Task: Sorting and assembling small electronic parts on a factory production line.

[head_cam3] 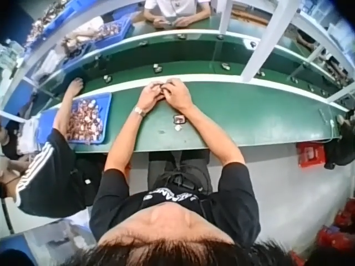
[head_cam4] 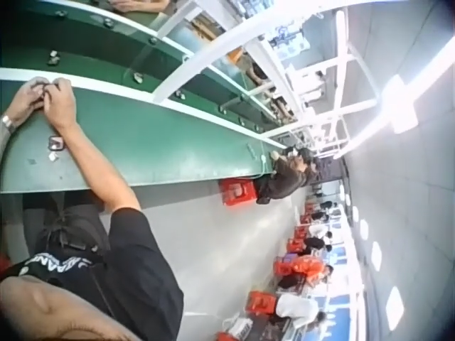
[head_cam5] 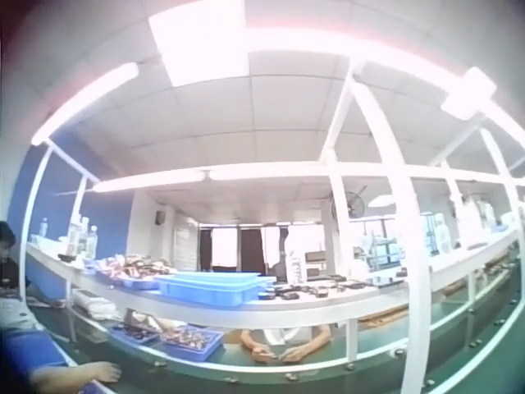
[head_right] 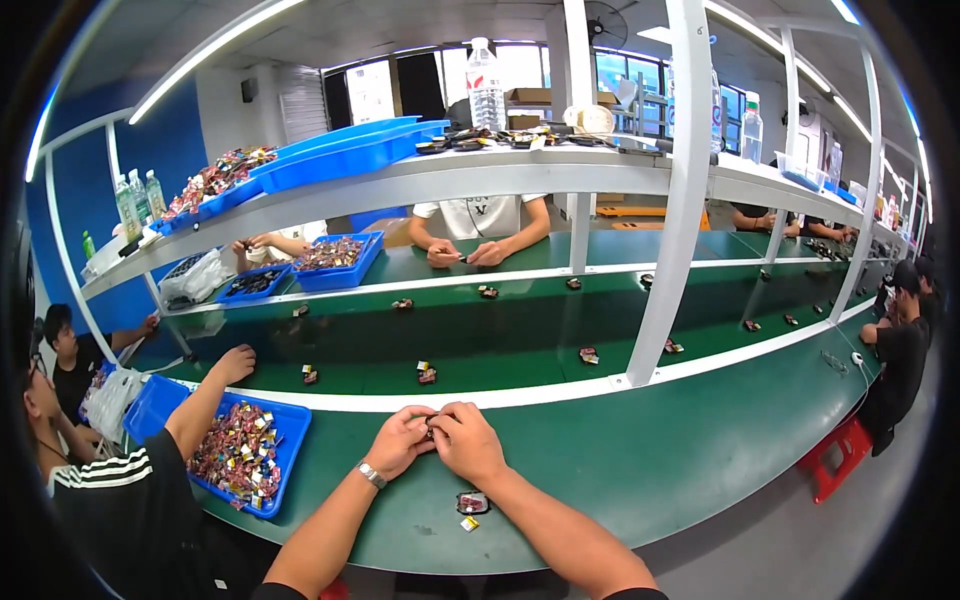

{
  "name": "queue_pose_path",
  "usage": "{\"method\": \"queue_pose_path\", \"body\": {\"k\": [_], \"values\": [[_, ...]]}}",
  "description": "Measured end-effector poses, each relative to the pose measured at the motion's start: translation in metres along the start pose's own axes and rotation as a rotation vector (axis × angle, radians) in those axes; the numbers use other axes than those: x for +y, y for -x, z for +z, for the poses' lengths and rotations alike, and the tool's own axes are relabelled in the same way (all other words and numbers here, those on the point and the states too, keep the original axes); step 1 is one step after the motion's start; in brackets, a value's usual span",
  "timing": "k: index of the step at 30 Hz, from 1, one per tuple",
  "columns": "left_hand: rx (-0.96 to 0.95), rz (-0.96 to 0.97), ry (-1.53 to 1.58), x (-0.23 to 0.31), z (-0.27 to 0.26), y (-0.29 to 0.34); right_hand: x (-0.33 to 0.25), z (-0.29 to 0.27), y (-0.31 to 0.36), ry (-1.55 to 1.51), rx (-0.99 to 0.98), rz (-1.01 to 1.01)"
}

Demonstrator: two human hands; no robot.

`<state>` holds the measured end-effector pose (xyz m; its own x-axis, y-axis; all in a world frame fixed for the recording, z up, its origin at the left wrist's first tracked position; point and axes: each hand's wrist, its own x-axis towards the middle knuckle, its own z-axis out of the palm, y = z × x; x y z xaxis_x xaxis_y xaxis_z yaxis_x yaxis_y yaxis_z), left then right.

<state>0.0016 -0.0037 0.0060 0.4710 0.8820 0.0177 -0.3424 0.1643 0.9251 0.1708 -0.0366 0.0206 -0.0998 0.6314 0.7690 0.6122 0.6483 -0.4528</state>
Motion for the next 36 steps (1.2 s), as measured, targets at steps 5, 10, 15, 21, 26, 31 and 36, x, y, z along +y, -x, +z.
{"method": "queue_pose_path", "body": {"k": [5,10,15,21,26,31,36], "values": [[-0.032,-0.02,0.02,-0.003,-0.002,-0.002,0.001,-0.001,0.0,0.015,-0.016,-0.015],[-0.022,-0.018,0.011,-0.005,-0.007,-0.002,0.002,0.003,0.001,0.093,-0.051,-0.035],[-0.016,-0.019,0.014,-0.005,-0.001,-0.002,0.003,0.003,0.003,0.106,-0.02,-0.032],[-0.014,-0.01,-0.028,-0.006,-0.002,-0.003,0.002,0.005,0.004,0.168,-0.023,-0.021],[0.054,0.009,-0.016,-0.006,0.0,-0.004,-0.004,0.005,0.002,0.152,-0.004,-0.049],[0.078,0.017,0.026,-0.005,-0.001,-0.005,0.003,0.01,0.005,0.139,-0.077,-0.026],[0.195,0.176,-0.083,-0.008,0.003,-0.004,0.052,0.016,-0.008,0.133,-0.045,0.126]]}}
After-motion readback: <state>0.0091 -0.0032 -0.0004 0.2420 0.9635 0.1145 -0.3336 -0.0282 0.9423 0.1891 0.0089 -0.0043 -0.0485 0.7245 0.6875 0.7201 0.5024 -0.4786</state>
